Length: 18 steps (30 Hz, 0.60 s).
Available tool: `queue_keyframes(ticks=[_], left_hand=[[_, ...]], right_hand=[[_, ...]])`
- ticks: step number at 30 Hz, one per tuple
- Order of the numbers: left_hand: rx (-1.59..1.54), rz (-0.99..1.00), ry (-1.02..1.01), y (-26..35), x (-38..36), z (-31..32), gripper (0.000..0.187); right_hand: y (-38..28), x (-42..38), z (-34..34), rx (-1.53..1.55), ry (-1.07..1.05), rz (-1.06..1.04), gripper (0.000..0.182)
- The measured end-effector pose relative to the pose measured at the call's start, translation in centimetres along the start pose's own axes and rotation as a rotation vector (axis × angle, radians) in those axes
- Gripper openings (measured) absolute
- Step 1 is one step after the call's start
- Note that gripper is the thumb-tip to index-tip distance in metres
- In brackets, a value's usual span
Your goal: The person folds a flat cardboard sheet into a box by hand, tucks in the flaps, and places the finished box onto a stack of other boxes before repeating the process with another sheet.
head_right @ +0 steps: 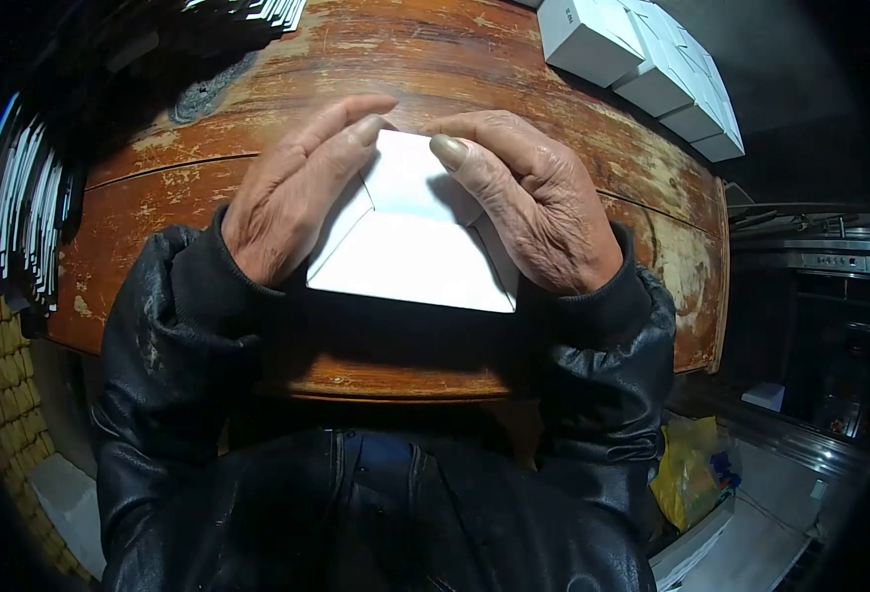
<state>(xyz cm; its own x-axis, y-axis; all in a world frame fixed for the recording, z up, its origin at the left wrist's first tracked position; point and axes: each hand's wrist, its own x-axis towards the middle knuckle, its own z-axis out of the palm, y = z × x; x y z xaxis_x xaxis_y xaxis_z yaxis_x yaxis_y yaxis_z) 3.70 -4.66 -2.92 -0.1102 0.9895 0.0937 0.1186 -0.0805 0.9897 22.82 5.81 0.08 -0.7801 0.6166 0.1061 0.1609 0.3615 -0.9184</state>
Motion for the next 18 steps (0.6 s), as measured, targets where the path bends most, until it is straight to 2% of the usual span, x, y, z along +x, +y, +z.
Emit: queue_keyframes(ticks=[1, 2, 5, 9, 13, 16, 17, 18], left_hand=[[-0.04, -0.024, -0.029, 0.3, 0.0, 0.3, 0.054], [-0.084, 0.031, 0.01, -0.3, 0.0, 1.0, 0.056], [-0.1, -0.061, -0.054, 0.0, 0.2, 0.6, 0.051], [-0.192, -0.068, -0.06, -0.1, 0.7, 0.6, 0.041], [-0.188, -0.018, -0.038, -0.9, 1.3, 0.3, 0.032], [-0.336, -0.05, -0.055, -0.1, 1.1, 0.4, 0.032], [-0.371, -0.049, -0.078, 0.0, 1.1, 0.4, 0.032], [-0.382, -0.064, -0.079, 0.0, 1.2, 0.5, 0.033]], right_hand=[[0.1, 0.1, 0.1, 0.018, 0.006, -0.048, 0.031], [-0.5, 0.3, 0.0, -0.137, -0.023, -0.156, 0.029], [-0.2, -0.2, 0.2, -0.103, -0.033, -0.078, 0.026], [-0.5, -0.4, 0.4, -0.134, -0.019, -0.038, 0.022], [-0.8, -0.6, 0.4, -0.169, -0.024, -0.124, 0.023], [-0.8, -0.5, -0.6, -0.223, -0.07, -0.233, 0.045], [-0.6, -1.0, -1.0, -0.217, -0.083, -0.261, 0.055], [-0.1, -1.5, -1.5, -0.242, -0.094, -0.312, 0.075]])
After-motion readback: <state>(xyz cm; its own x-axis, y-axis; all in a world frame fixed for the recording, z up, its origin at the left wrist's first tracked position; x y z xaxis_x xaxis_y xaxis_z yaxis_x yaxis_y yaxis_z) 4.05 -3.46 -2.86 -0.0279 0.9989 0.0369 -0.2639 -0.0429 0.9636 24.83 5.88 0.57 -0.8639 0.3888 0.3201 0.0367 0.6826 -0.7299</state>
